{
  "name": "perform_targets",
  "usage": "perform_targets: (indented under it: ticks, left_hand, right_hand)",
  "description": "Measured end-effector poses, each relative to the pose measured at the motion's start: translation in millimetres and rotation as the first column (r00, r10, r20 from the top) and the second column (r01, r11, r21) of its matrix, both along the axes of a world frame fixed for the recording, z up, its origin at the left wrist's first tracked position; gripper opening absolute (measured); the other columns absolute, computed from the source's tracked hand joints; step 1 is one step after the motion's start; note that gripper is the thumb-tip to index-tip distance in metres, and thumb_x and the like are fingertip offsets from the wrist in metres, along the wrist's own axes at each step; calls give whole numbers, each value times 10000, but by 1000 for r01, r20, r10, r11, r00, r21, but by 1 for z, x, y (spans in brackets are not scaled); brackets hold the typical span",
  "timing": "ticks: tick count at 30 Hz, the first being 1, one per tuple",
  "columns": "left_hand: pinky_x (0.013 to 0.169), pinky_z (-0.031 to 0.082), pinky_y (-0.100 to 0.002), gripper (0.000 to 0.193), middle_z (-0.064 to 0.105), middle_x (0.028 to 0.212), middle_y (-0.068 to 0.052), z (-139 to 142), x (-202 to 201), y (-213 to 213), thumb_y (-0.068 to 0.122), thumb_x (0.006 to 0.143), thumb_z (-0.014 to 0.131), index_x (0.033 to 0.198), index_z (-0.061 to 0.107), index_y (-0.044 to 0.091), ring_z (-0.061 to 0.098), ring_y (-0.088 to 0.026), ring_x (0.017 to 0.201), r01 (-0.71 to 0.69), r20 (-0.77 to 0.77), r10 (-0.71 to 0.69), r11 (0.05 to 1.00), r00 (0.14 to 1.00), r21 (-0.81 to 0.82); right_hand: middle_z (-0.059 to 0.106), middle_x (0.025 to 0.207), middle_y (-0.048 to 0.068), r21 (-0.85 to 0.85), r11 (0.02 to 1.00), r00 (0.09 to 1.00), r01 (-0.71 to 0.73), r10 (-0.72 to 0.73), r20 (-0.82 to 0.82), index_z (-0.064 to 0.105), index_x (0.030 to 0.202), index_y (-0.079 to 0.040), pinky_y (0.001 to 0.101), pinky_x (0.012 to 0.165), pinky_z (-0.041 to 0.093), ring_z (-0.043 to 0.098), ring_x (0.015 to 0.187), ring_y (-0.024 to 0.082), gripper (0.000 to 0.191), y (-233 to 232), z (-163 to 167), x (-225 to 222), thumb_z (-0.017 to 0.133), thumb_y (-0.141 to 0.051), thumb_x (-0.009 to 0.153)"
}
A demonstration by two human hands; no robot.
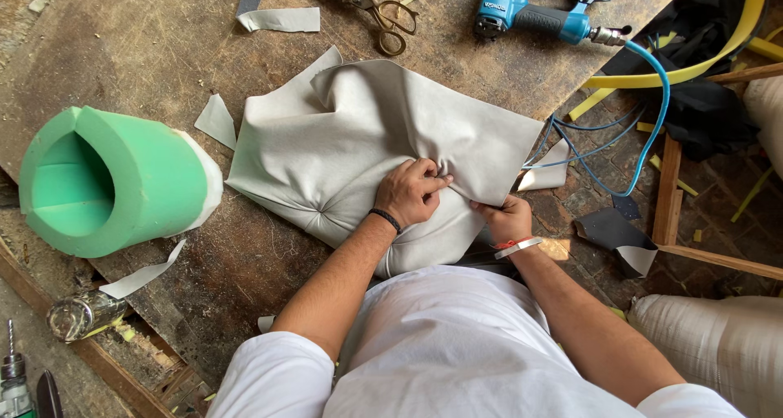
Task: The person staples light-colored fabric onto a wooden board with foam, repeatedly folding and securing edges while creating tufted indentations. They use a pneumatic staple gun and scissors to trim excess fabric, adjusting the material to maintain tension and shape.
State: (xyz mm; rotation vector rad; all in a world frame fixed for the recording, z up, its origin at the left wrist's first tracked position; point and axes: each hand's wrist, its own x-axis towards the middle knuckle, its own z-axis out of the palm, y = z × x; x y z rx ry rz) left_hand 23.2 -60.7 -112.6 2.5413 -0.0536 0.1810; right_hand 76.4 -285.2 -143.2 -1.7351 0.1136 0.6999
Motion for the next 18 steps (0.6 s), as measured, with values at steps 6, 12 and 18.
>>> perform_targets:
  ticks: [6, 12, 18]
  left_hand:
    - [1004, 431, -436, 419, 555, 1310, -57, 4, -19, -20, 296, 789, 688, 1197, 765, 358, 506, -239, 1186, 96, -42, -90, 980, 995, 173]
    - [1089, 329, -482, 514, 447, 1484, -113, 5, -27, -38, 372, 835, 642, 1348, 661, 376, 396, -273, 1383, 93, -174, -47, 959, 984, 267]
    - [1232, 156, -516, 740, 254, 1656, -160, 19, -83, -25, 423, 837, 645, 1529, 432, 269, 206, -329, 1529, 143, -226, -116, 984, 967, 106]
  right_hand:
    - [779, 1001, 79, 163, 978, 971, 129, -91, -221, 749, 1046, -11, 299, 769, 587, 731, 871, 135, 240, 8, 8, 12, 792, -21, 809]
    - [770, 1001, 75, 35, 999, 977, -3, 10, -213, 740, 1091, -20, 310, 759, 575, 714, 871, 150, 320, 8, 26, 20, 846, -164, 825]
    - [752, 946, 104, -61, 997, 999, -36, 36, 3, 668, 1061, 2, 309, 710, 563, 691, 815, 164, 418, 18, 14, 16, 868, -251, 796]
